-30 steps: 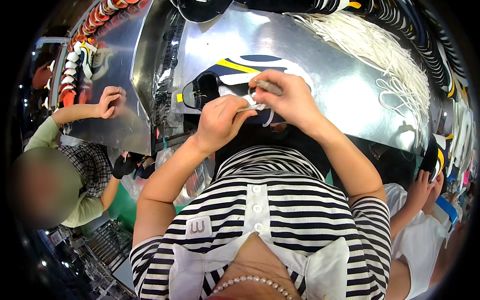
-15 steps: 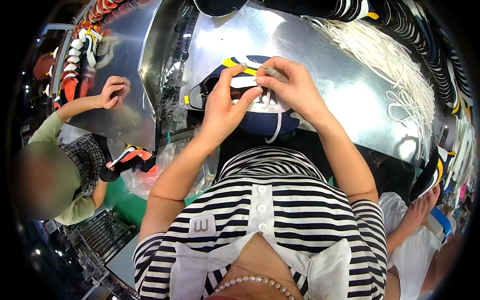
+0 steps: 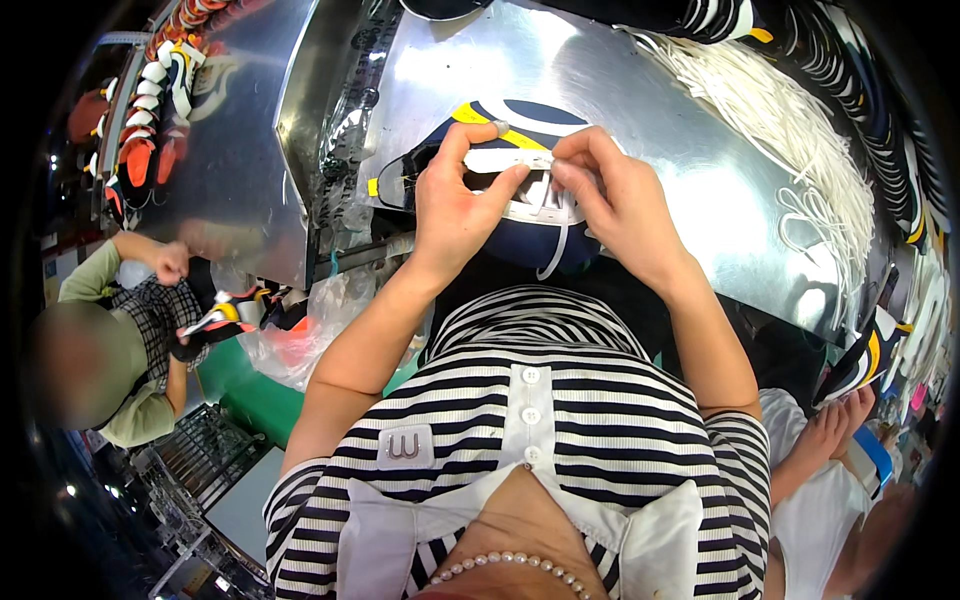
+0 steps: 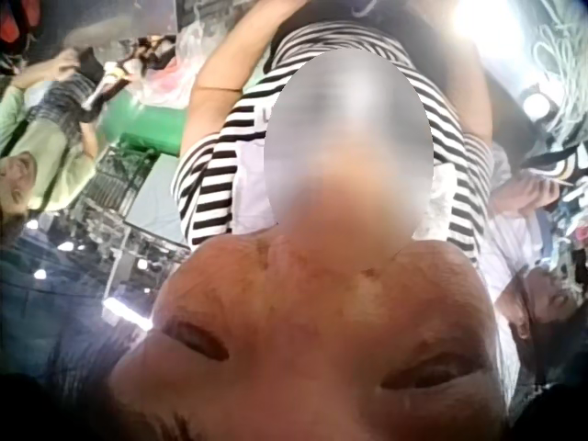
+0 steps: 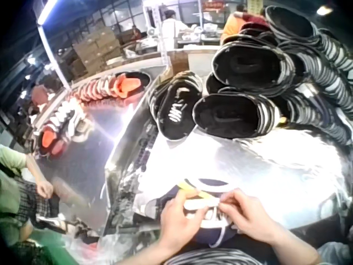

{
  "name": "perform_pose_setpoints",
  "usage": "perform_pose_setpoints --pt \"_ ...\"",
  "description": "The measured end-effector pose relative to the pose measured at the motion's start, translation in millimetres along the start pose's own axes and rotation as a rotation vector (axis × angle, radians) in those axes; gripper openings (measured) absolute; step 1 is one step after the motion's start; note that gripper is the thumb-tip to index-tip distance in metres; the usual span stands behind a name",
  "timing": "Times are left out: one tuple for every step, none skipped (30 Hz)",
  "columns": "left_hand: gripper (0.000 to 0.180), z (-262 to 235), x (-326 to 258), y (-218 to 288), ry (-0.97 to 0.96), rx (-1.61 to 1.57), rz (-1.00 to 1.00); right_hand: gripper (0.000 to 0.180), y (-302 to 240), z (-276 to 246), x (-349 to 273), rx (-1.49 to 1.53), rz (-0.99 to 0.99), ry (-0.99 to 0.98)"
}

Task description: The person laces shoe uppers by picking up shoelaces and threading them through the eyelets of the shoe uppers using a small tool and by hand.

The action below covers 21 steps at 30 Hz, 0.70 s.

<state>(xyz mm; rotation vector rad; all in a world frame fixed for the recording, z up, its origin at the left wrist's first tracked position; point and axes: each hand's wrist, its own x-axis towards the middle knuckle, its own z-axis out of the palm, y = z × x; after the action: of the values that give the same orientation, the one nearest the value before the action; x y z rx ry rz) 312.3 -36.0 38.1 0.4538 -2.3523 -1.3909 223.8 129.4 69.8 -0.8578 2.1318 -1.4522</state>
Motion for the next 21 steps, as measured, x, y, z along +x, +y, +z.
perform_pose_setpoints --pt "0.037 0.3 -0.3 -0.5 0.009 -0.001 -0.052 0.015 1.8 -0.4 -1.4 -0.001 0.001 0.006" --pt "0.037 0.6 0.1 -1.4 0.002 -0.015 -0.051 0.014 3.7 -0.5 -2.5 -0.021 -0.015 0.008" --pt "0.037 0.0 0.9 0.3 -0.001 -0.015 -0.045 0.014 4.2 -1.3 -3.0 -0.041 -0.031 0.010" --pt "0.036 -0.7 1.3 2.9 -0.015 0.016 -0.011 0.014 3.9 -2.0 -2.5 -0.069 -0.023 0.008" --pt "0.035 -0.9 1.5 5.1 -0.029 0.047 0.023 0.014 5.7 -2.1 -2.4 -0.069 -0.026 0.015" --pt "0.035 -0.3 1.0 6.1 -0.031 0.047 0.030 0.015 8.8 -1.1 -2.8 -0.093 -0.045 0.027" --pt "0.035 0.6 -0.3 6.3 -0.026 0.053 0.049 0.015 9.7 -1.0 -3.9 -0.116 -0.064 0.038" --pt "0.035 1.2 -1.8 6.8 -0.021 0.058 0.068 0.015 6.8 -1.2 -5.2 -0.117 -0.067 0.045" --pt "0.035 1.1 -4.4 8.2 -0.023 0.058 0.075 0.016 2.6 -0.8 -6.4 -0.183 -0.062 0.038" --pt "0.036 0.1 -6.1 8.9 -0.016 0.070 0.060 0.016 0.3 -0.7 -6.4 -0.248 -0.057 0.033" --pt "0.036 -0.8 -8.4 9.2 -0.009 0.082 0.045 0.016 1.1 -0.5 -7.8 -0.248 -0.058 0.040" --pt "0.036 -1.6 -11.3 8.7 -0.013 0.082 0.049 0.016 3.6 0.6 -9.8 -0.175 -0.064 0.032" --pt "0.037 -2.4 -11.9 10.0 -0.005 0.093 0.048 0.016 4.3 0.0 -9.6 -0.106 -0.079 0.023" --pt "0.038 -3.1 -12.9 10.0 0.001 0.104 0.044 0.016 5.0 0.9 -10.1 -0.109 -0.085 0.027" --pt "0.038 -3.6 -14.4 8.1 0.003 0.104 0.049 0.017 6.6 3.2 -11.2 -0.101 -0.068 0.018" --pt "0.039 -3.0 -13.3 7.1 0.010 0.081 0.038 0.018 6.8 2.9 -10.9 -0.098 -0.054 0.017" --pt "0.040 -2.8 -12.5 5.5 0.017 0.058 0.024 0.018 7.7 4.0 -9.3 -0.104 -0.059 0.024" --pt "0.039 -3.6 -12.0 3.7 0.015 0.081 -0.003 0.018 8.4 6.5 -6.6 -0.138 -0.077 0.021" --pt "0.039 -3.9 -10.1 5.6 0.011 0.077 0.008 0.018 7.0 6.5 -6.1 -0.173 -0.093 0.022" --pt "0.039 -4.2 -7.6 7.4 0.008 0.120 0.074 0.019 3.4 5.9 -5.0 -0.201 -0.116 0.045" --pt "0.039 -3.9 -4.5 10.3 0.006 0.162 0.142 0.019 -0.8 3.6 -2.2 -0.208 -0.118 0.060"
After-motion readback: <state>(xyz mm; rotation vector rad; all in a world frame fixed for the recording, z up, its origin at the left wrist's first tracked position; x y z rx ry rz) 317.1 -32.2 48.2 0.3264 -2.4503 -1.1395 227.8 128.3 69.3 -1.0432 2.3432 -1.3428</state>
